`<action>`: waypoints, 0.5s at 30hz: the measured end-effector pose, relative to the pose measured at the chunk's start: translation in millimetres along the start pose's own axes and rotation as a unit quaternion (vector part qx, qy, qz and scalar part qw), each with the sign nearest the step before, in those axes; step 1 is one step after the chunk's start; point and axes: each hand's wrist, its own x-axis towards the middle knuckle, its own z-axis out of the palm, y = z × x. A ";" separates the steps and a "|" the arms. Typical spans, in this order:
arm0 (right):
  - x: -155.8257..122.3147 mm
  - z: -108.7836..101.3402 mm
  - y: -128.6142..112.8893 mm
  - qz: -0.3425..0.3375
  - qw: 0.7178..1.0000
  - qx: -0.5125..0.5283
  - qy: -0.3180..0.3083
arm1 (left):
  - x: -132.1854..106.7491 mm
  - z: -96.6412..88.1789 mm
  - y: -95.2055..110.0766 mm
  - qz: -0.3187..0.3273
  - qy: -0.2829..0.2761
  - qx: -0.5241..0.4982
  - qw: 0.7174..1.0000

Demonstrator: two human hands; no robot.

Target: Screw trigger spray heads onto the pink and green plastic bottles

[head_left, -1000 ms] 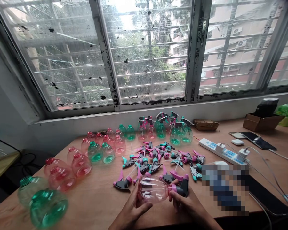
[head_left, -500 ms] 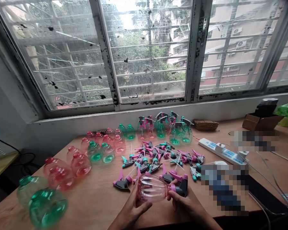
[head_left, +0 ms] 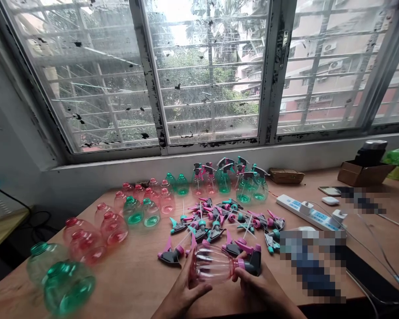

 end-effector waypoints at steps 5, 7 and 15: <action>0.7 -0.4 -5.6 -0.015 1.000 0.009 -0.015 | 2.0 -7.6 -16.9 0.026 0.015 0.063 0.998; 0.5 0.2 -6.4 -0.011 1.000 -0.001 -0.011 | 2.6 -9.5 -18.7 0.032 0.017 0.072 0.997; -1.0 -0.8 -2.6 -0.004 1.000 -0.028 -0.003 | 1.9 -2.3 1.0 0.005 -0.024 -0.015 1.000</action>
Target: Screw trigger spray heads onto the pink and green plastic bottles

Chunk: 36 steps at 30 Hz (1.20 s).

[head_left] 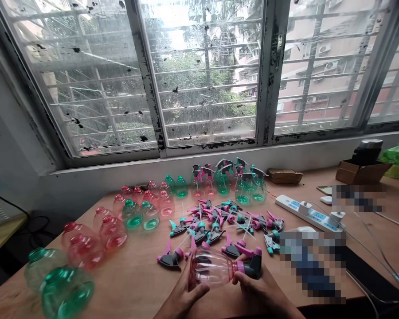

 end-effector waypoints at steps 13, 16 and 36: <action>3.3 -2.0 11.0 -0.006 0.999 0.037 0.008 | -0.2 -5.0 -11.2 -0.009 0.031 0.001 0.999; 3.5 -1.9 8.7 -0.008 0.999 0.034 0.013 | 0.8 -5.3 -14.0 -0.013 0.010 -0.015 1.000; 3.4 0.0 7.7 -0.020 0.999 0.034 0.017 | -1.6 -0.9 -4.0 0.021 0.029 0.088 0.995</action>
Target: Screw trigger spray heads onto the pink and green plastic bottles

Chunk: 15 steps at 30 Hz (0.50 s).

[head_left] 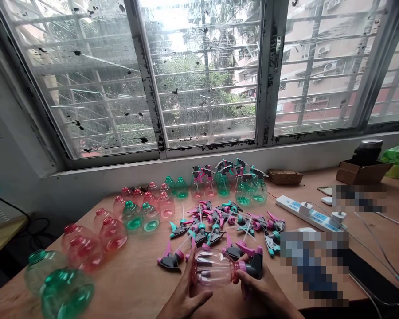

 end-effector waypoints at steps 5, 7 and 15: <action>-0.7 0.7 -4.7 0.007 1.000 0.003 -0.009 | -0.8 -3.0 -4.5 -0.004 0.002 0.017 1.000; -0.9 0.4 -5.5 0.009 1.000 0.001 -0.017 | -0.7 -4.3 -8.1 -0.011 -0.004 -0.017 1.000; 0.9 1.9 -3.9 0.000 1.000 0.003 -0.005 | 0.6 -5.5 -22.0 -0.015 -0.002 -0.018 1.000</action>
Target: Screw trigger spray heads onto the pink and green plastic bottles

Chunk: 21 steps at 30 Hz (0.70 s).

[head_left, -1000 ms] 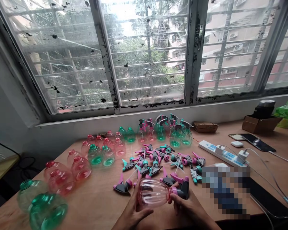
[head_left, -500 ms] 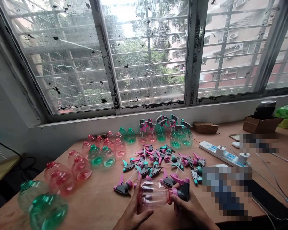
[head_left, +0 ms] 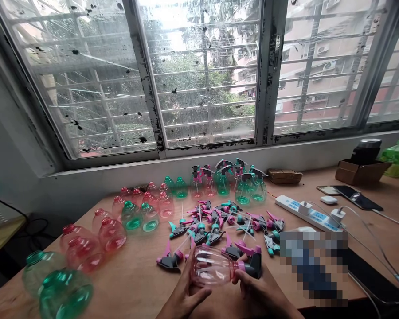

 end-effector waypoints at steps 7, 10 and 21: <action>-0.5 -2.3 0.5 0.021 1.000 -0.003 -0.012 | 0.9 1.4 4.7 0.003 0.003 -0.053 0.999; -1.1 -2.1 1.0 0.019 1.000 0.005 -0.013 | 0.4 1.2 5.8 -0.029 -0.004 -0.060 0.998; -0.5 -2.7 1.9 0.027 0.999 -0.010 -0.020 | 0.5 3.1 11.1 -0.027 0.005 -0.017 0.999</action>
